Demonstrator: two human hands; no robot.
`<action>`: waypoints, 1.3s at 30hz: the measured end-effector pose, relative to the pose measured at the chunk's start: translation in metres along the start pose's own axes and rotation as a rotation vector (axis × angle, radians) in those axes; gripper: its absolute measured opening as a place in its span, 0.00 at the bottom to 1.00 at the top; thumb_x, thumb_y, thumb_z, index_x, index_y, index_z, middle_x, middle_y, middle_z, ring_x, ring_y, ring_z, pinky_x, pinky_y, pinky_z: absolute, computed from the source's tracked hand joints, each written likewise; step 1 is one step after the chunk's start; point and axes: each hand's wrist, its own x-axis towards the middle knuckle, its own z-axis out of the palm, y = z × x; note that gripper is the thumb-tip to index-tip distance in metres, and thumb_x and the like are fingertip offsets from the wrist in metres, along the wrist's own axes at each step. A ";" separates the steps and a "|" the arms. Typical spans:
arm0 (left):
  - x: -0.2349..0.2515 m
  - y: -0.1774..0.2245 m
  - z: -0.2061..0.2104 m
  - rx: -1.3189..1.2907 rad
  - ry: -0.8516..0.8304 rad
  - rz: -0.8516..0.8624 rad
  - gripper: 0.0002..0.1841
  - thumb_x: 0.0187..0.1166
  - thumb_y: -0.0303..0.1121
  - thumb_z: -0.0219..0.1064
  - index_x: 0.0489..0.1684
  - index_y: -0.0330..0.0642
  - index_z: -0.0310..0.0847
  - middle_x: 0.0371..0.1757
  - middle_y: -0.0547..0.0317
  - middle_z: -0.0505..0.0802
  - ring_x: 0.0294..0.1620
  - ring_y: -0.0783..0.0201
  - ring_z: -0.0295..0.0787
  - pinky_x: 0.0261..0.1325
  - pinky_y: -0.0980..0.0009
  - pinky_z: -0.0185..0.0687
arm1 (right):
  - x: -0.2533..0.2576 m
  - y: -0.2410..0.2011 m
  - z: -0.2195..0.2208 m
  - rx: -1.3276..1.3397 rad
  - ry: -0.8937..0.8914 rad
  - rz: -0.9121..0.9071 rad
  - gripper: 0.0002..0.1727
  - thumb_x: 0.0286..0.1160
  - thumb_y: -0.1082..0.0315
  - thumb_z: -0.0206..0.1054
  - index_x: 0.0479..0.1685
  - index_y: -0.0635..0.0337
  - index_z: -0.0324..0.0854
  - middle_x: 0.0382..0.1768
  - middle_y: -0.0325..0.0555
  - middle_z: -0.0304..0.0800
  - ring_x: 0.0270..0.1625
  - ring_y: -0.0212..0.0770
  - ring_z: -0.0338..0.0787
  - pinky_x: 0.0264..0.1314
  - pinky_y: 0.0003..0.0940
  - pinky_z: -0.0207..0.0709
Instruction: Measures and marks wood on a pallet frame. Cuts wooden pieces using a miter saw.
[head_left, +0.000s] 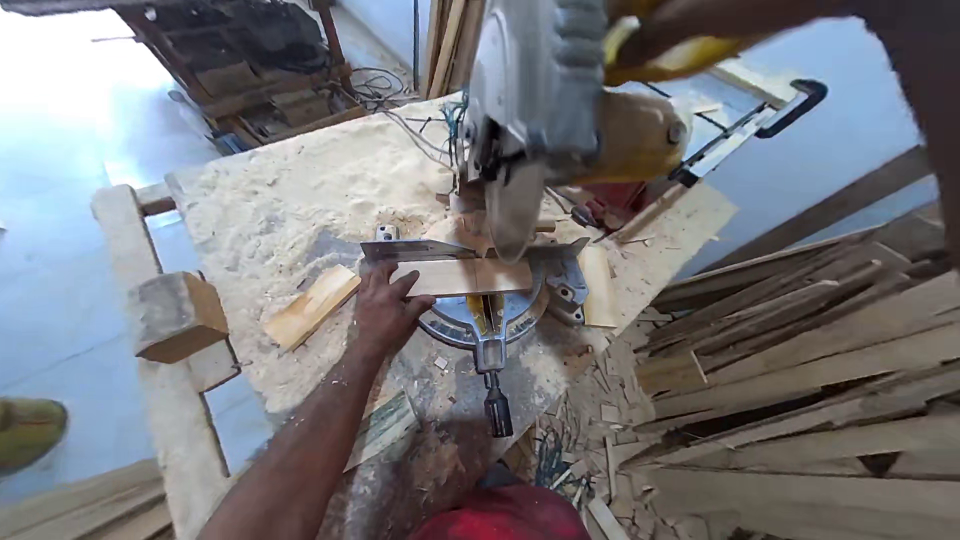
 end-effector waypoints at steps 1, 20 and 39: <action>0.000 0.002 -0.001 -0.027 0.009 -0.033 0.33 0.64 0.70 0.74 0.63 0.60 0.91 0.77 0.44 0.81 0.83 0.41 0.69 0.82 0.40 0.66 | -0.008 -0.015 0.004 -0.057 -0.073 0.069 0.09 0.67 0.60 0.74 0.27 0.53 0.84 0.20 0.37 0.83 0.22 0.31 0.80 0.26 0.33 0.73; -0.001 0.003 0.011 -0.001 0.043 0.046 0.33 0.74 0.73 0.61 0.62 0.60 0.92 0.75 0.60 0.88 0.83 0.40 0.73 0.82 0.43 0.69 | -0.130 -0.062 0.147 -0.511 0.036 0.193 0.17 0.59 0.52 0.71 0.31 0.57 0.79 0.19 0.52 0.80 0.23 0.61 0.86 0.19 0.59 0.70; -0.001 0.002 0.015 0.030 0.040 0.021 0.34 0.74 0.74 0.60 0.62 0.60 0.92 0.76 0.59 0.87 0.83 0.40 0.72 0.82 0.42 0.69 | -0.141 -0.058 0.169 -0.501 0.166 0.099 0.17 0.65 0.53 0.63 0.25 0.60 0.75 0.21 0.54 0.80 0.24 0.61 0.85 0.18 0.57 0.68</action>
